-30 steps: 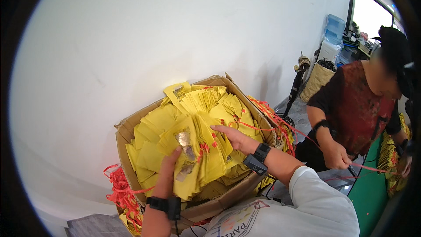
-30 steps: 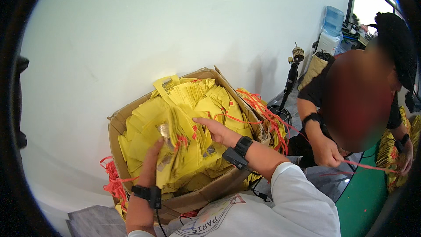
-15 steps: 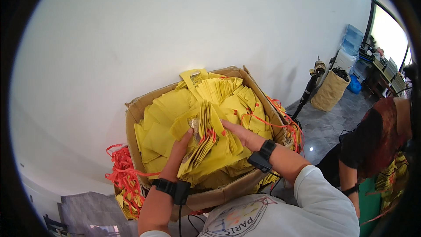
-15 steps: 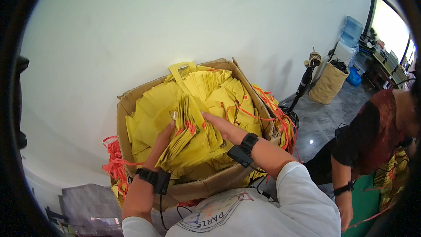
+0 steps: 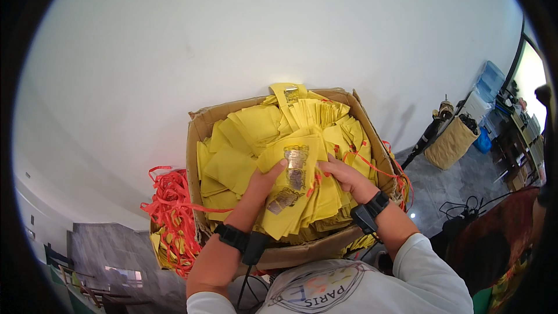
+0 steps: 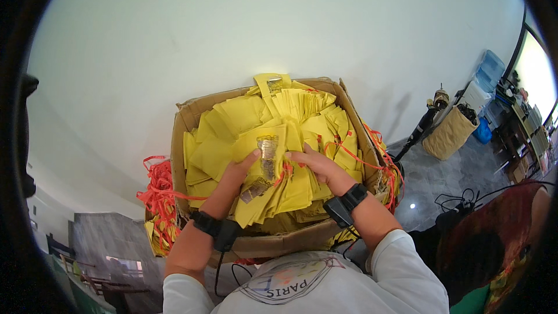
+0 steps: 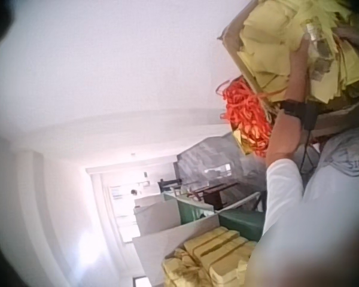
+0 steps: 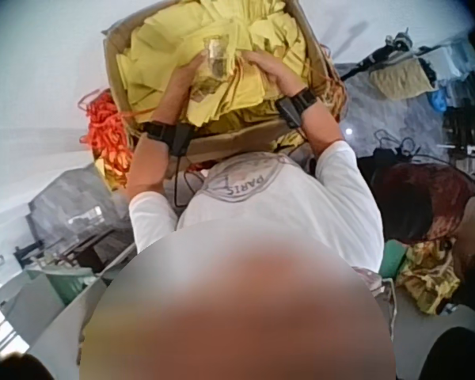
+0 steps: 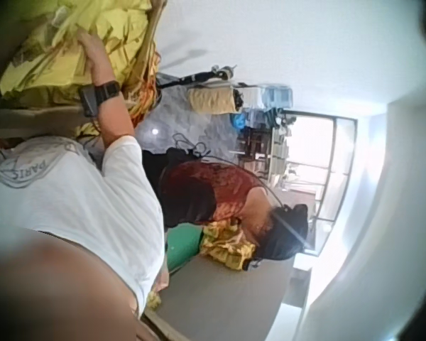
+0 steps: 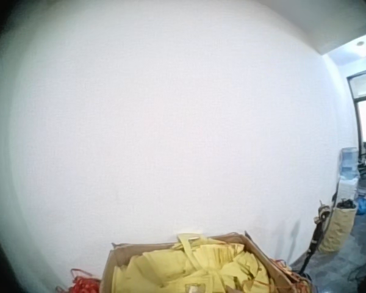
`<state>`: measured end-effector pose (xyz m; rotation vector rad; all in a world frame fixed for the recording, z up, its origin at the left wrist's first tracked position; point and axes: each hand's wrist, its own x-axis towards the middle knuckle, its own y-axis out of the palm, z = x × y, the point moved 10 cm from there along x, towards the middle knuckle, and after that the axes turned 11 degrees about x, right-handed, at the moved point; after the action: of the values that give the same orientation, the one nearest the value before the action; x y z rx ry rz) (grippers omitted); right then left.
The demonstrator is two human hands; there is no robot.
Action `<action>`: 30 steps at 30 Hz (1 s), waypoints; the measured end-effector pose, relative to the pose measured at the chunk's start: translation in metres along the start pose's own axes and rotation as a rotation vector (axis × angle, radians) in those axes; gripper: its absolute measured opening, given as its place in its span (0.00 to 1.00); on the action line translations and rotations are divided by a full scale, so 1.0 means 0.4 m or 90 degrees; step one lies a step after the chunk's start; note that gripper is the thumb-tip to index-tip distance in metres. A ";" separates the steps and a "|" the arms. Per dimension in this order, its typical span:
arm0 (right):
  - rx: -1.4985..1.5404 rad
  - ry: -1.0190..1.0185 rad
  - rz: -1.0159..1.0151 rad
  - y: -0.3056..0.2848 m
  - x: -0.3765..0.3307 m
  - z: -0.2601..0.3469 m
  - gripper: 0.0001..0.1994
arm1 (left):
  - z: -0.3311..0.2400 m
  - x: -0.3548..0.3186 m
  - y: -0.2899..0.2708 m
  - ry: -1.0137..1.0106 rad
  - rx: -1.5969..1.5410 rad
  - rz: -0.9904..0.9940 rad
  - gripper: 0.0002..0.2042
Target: The person repeatedly picks up stacks of yellow paper packets from a cardboard box, separates them, and places them onto a table. A coworker is also present, handling similar packets and tying them with red string.
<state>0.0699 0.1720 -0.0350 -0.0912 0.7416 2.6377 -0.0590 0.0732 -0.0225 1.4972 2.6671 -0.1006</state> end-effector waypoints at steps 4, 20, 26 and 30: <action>0.312 0.024 -0.022 0.006 -0.004 -0.029 0.32 | 0.008 0.013 -0.026 0.040 0.027 0.033 0.25; 0.002 -0.070 -0.080 0.097 -0.025 -0.061 0.43 | -0.012 -0.035 -0.096 0.136 0.517 -0.155 0.60; 0.125 -0.076 -0.024 0.045 -0.017 -0.058 0.35 | -0.011 0.009 -0.101 0.132 0.609 -0.209 0.60; 0.148 -0.061 -0.045 -0.004 -0.019 -0.051 0.39 | -0.063 0.000 -0.102 0.137 0.697 -0.305 0.58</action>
<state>0.0766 0.1599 -0.0520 0.0729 0.9864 2.4502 -0.0947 0.0544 0.0030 0.9146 3.2333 -1.7296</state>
